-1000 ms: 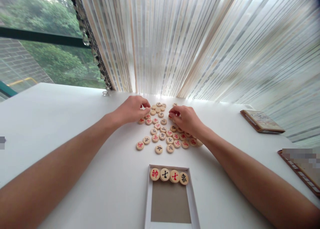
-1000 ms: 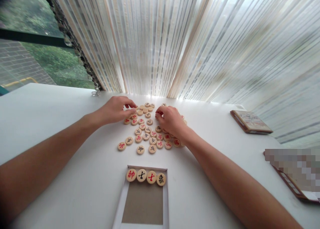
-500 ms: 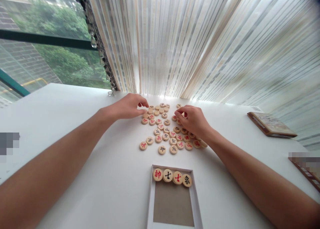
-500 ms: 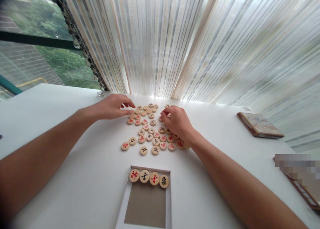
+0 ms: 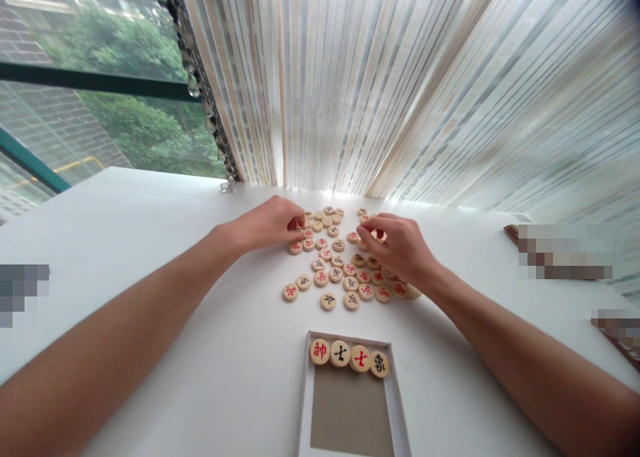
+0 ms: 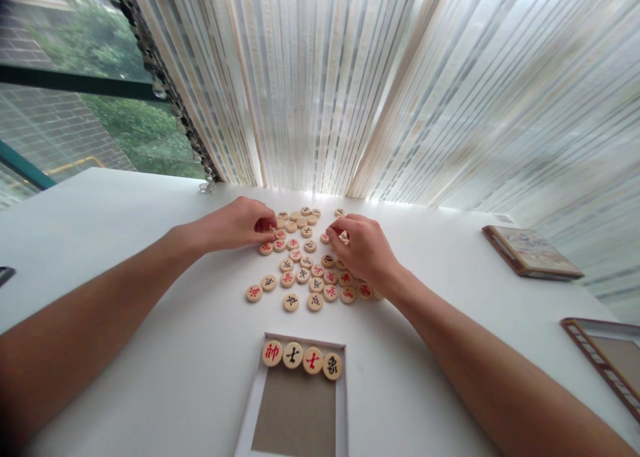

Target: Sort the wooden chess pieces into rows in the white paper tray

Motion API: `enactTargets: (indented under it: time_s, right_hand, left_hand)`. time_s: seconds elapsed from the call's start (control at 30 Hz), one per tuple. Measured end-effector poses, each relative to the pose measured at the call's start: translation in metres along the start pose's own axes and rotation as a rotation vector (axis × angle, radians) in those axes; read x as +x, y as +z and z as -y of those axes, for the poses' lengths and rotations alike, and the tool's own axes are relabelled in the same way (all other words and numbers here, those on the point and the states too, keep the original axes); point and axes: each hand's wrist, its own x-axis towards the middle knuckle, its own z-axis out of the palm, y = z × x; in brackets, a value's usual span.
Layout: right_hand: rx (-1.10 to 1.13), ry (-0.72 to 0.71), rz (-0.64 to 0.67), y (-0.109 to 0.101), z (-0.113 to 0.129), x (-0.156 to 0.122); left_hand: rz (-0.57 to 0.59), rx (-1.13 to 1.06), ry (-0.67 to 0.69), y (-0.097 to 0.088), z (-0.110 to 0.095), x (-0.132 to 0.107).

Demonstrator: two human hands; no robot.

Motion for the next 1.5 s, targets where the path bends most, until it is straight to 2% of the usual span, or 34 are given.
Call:
enactTargets:
  time_s: [0.2, 0.4, 0.57, 0.77, 0.9, 1.27, 1.37, 1.5]
  right_hand:
    - [-0.006, 0.000, 0.009, -0.003, -0.003, -0.002]
    - [-0.007, -0.005, 0.019, -0.003, -0.005, -0.002]
    - [-0.005, -0.007, 0.023, -0.003, -0.005, -0.003]
    - [0.001, -0.007, 0.035, -0.003, -0.003, -0.003]
    - [-0.001, -0.007, 0.040, -0.003, -0.003, -0.003]
    - [0.004, -0.036, 0.047, -0.001, -0.003, -0.004]
    - [0.001, -0.042, 0.059, -0.001, -0.003, -0.003]
    - [-0.001, -0.050, 0.065, -0.001, -0.002, -0.004]
  left_hand:
    - [-0.045, -0.037, -0.042, -0.002, -0.001, -0.001]
    - [-0.040, -0.021, -0.076, -0.002, 0.006, 0.002]
    - [-0.153, 0.074, -0.036, -0.001, 0.018, 0.003]
    - [-0.012, 0.006, 0.015, 0.000, 0.025, 0.001]
    - [0.001, 0.033, 0.016, 0.000, 0.026, 0.002]
    - [-0.125, 0.045, -0.111, 0.008, 0.038, 0.008]
    - [-0.169, 0.053, -0.105, 0.008, 0.038, 0.008]
    - [-0.200, 0.040, -0.043, 0.010, 0.027, 0.008]
